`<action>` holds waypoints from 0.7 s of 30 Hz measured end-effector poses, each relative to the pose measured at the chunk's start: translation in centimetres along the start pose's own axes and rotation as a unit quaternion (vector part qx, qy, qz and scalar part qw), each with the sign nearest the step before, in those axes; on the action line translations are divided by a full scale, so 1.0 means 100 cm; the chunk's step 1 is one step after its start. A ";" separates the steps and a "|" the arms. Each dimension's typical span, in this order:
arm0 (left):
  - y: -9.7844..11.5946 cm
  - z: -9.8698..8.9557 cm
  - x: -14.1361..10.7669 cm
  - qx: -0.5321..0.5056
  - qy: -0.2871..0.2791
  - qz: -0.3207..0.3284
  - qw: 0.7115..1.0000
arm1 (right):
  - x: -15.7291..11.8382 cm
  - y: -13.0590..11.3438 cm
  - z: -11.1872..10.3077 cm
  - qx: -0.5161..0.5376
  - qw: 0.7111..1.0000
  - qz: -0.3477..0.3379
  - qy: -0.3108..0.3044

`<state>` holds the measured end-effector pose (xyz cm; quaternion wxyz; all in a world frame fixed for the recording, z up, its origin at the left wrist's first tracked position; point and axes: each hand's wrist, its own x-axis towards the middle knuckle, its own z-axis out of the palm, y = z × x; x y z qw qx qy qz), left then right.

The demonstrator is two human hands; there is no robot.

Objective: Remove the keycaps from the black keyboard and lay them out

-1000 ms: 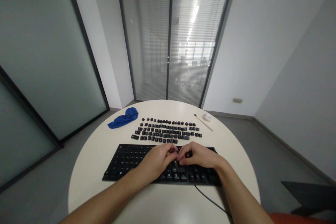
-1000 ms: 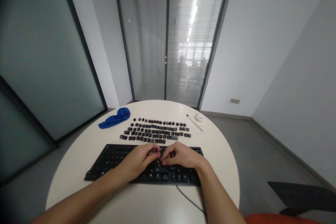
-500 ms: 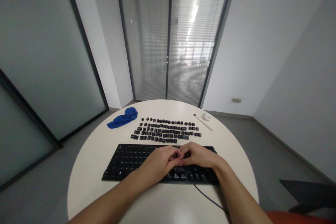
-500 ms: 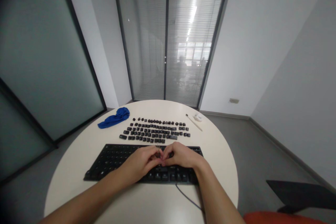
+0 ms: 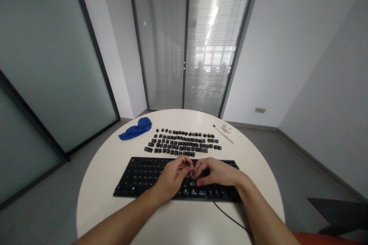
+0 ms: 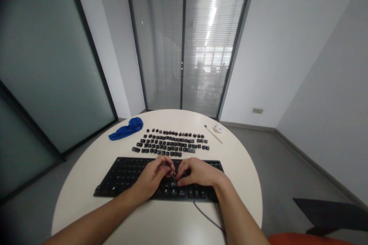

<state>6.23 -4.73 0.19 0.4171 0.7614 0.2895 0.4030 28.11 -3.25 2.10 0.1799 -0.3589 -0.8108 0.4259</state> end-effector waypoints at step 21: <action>0.011 0.001 0.005 0.107 -0.025 -0.013 0.994 | -0.002 0.000 0.000 0.002 1.000 0.010 0.021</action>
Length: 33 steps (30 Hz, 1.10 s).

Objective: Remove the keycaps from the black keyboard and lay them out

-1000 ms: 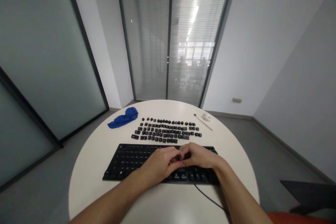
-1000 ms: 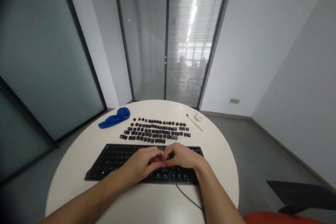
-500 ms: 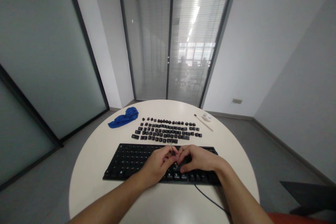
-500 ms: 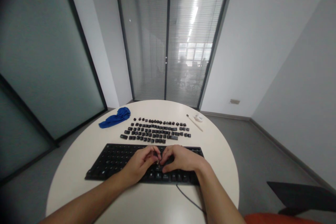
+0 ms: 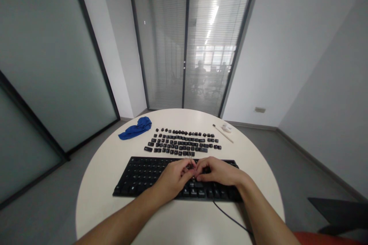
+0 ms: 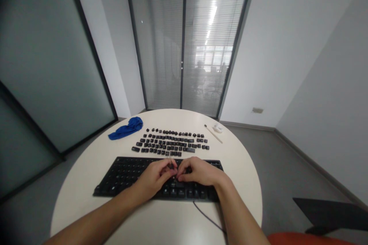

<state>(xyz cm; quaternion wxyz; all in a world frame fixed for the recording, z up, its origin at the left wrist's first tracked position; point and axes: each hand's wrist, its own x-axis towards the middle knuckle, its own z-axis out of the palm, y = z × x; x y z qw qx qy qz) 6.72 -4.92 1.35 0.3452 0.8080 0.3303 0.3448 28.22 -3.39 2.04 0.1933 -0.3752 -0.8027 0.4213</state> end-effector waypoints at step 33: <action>-0.002 -0.003 0.004 0.043 -0.038 0.045 0.997 | 0.001 -0.002 -0.001 0.008 1.000 -0.005 -0.023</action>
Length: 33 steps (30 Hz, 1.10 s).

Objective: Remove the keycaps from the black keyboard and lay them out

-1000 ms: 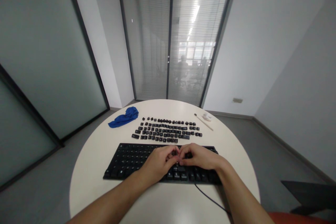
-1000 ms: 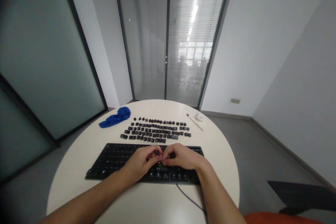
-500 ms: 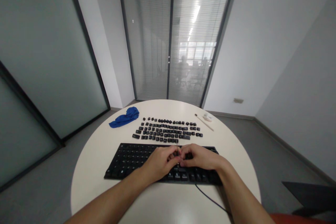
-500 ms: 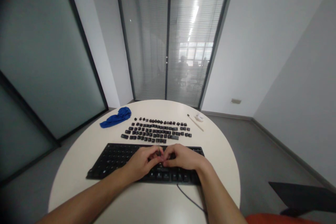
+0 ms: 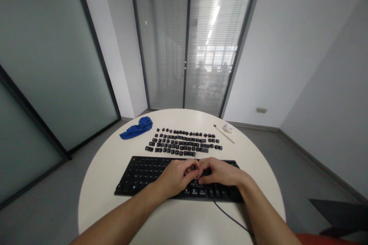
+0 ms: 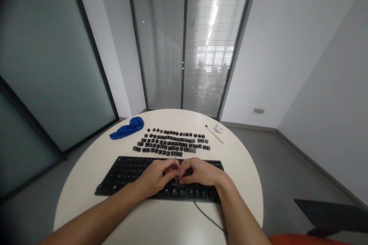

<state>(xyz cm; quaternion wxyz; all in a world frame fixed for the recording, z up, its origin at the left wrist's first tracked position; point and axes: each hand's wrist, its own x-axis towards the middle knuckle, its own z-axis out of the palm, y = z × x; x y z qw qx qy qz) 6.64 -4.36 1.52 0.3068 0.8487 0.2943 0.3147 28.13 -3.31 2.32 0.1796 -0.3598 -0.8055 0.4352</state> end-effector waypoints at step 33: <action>0.001 0.006 -0.005 0.040 -0.012 -0.005 0.999 | 0.000 0.005 0.001 -0.004 1.000 -0.001 0.009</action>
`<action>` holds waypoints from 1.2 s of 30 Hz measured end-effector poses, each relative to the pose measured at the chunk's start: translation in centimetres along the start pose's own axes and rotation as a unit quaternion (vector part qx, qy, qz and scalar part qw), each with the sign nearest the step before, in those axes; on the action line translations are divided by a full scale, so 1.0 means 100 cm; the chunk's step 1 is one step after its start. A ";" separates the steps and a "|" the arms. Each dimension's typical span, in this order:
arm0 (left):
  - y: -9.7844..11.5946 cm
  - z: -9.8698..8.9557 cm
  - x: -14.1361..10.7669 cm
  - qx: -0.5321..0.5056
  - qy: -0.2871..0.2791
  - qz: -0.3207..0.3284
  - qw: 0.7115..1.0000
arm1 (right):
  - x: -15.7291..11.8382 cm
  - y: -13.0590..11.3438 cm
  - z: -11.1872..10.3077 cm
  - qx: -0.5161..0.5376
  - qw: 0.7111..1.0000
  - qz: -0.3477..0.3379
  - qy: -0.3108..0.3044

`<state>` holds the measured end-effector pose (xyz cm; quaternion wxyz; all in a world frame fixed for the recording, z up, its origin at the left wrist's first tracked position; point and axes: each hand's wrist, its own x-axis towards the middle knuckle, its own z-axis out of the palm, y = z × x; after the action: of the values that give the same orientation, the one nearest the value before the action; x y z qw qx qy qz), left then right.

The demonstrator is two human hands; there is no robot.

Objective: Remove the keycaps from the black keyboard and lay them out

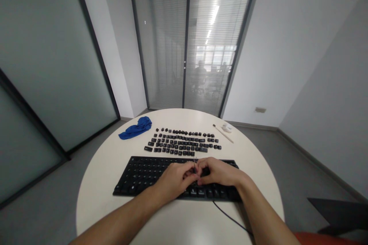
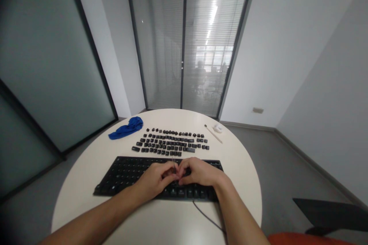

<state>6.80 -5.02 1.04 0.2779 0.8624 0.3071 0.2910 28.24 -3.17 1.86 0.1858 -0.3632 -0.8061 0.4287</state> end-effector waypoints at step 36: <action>-0.009 0.009 -0.005 -0.337 0.063 -0.043 0.938 | -0.003 -0.012 0.006 -0.071 0.997 0.023 0.004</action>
<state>6.70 -5.06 -0.30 0.5447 0.6840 0.2446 0.4190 27.57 -4.11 2.53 0.1525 -0.3955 -0.8254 0.3728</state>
